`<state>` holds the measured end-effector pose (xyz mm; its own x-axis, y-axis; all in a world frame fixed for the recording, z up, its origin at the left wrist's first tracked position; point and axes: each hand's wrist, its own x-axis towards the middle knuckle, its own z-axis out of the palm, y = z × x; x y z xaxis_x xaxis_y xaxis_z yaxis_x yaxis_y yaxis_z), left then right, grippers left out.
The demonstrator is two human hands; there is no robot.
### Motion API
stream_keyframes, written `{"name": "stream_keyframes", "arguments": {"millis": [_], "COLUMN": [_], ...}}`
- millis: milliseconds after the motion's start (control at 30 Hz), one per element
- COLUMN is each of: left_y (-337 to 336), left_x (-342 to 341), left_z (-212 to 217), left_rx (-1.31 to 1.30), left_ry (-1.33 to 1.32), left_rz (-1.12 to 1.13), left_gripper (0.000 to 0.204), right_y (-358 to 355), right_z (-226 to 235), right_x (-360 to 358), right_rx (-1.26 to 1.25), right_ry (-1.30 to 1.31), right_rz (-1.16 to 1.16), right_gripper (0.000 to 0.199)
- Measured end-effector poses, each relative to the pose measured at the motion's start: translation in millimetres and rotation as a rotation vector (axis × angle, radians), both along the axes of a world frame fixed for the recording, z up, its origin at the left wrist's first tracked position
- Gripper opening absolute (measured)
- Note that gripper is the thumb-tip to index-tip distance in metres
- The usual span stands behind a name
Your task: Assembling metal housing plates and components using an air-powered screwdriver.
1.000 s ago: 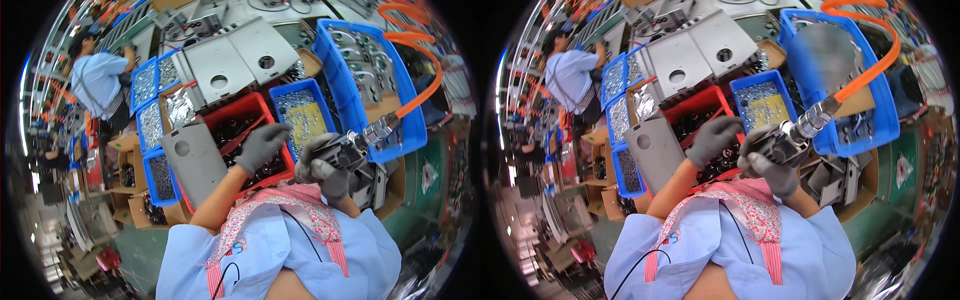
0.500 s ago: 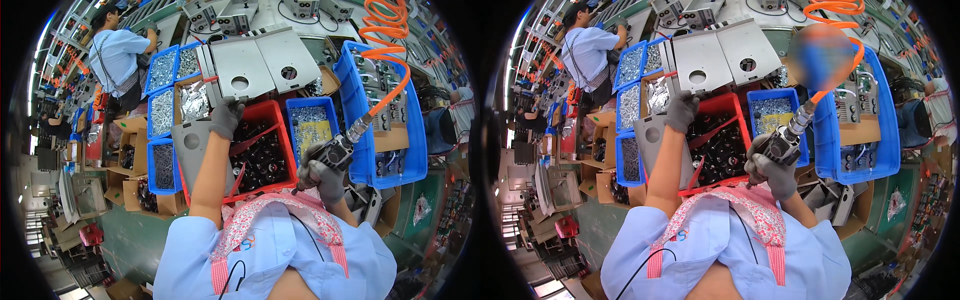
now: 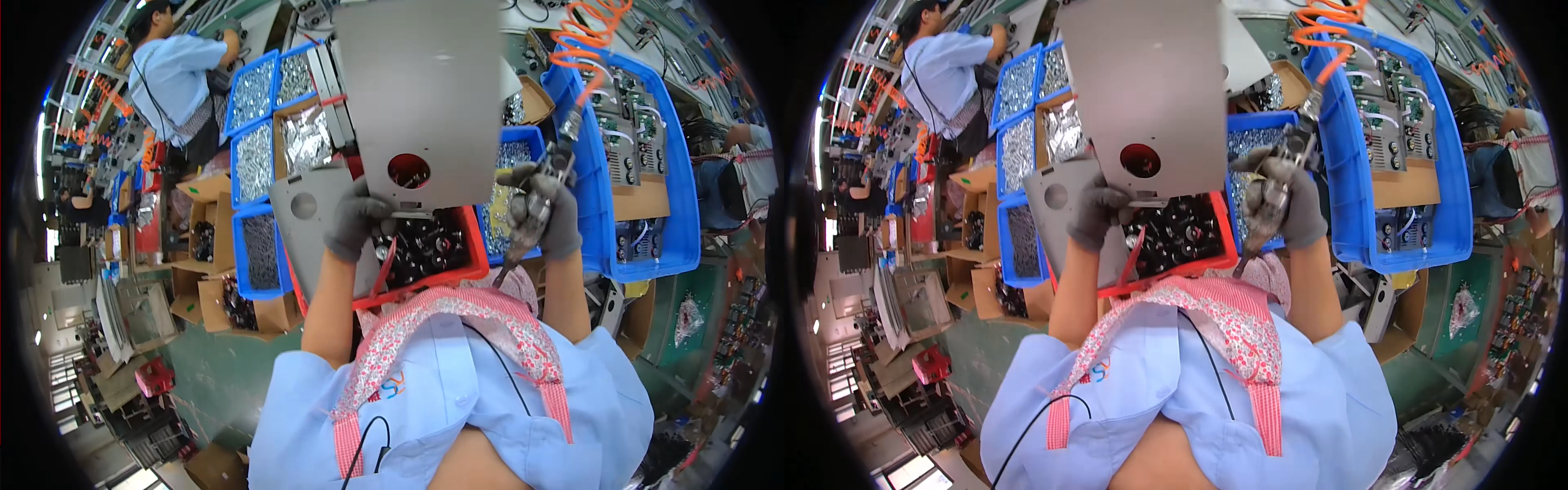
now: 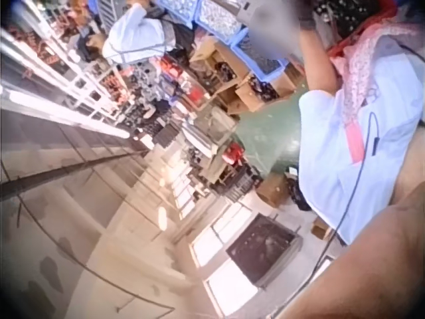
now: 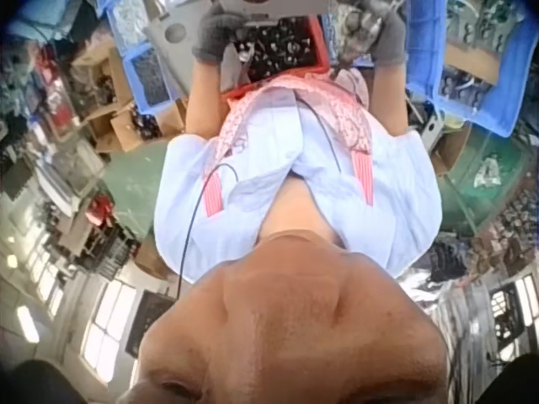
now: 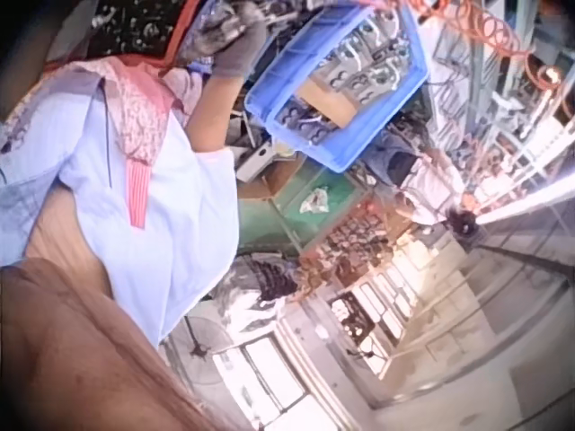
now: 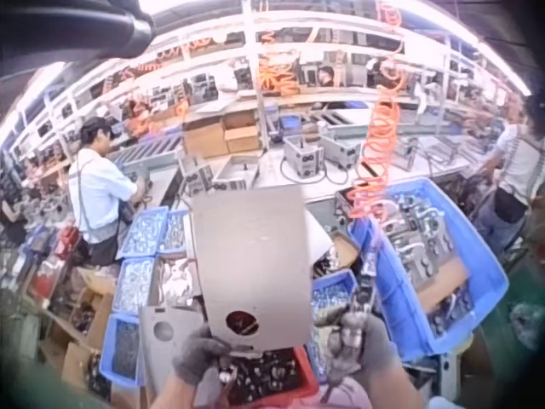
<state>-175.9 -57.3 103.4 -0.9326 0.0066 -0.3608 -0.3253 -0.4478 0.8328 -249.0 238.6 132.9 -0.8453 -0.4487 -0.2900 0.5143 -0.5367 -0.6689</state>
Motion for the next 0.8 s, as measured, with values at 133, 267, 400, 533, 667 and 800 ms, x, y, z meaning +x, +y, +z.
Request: {"name": "stream_keyframes", "arguments": {"millis": [133,267,400,533,667,800], "left_y": [8.6,26.4,51.0,69.1,42.1,55.8], "left_x": [-16.9,-38.4,-47.7,-36.5,-30.3,-12.2], "left_z": [28.3,14.4,-2.1,3.4,-46.3,-68.8], "left_rx": [-0.109,-0.056,0.026,-0.076,-0.841,-1.447], "left_ry": [0.031,0.041,-0.125,-0.058,-0.246,-0.201], "left_rz": [-0.193,-0.287,-0.345,-0.138,-0.454,-0.754], "left_gripper": [0.046,0.044,0.045,0.031,0.039,0.037], "right_y": [21.8,30.3,36.7,41.2,43.4,48.2], "right_z": [-44.4,-54.0,-47.7,-39.8,-31.8,-25.8], "right_x": [-20.9,-10.5,4.3,3.9,-0.6,-0.9], "right_rx": [-0.343,-0.366,-0.224,-0.089,0.028,0.057], "right_ry": [-0.107,-0.195,-0.224,-0.205,-0.182,-0.098], "right_rz": [0.303,0.282,0.154,0.077,0.053,0.127], "right_gripper": [0.032,0.032,0.031,0.031,0.031,0.031]}}
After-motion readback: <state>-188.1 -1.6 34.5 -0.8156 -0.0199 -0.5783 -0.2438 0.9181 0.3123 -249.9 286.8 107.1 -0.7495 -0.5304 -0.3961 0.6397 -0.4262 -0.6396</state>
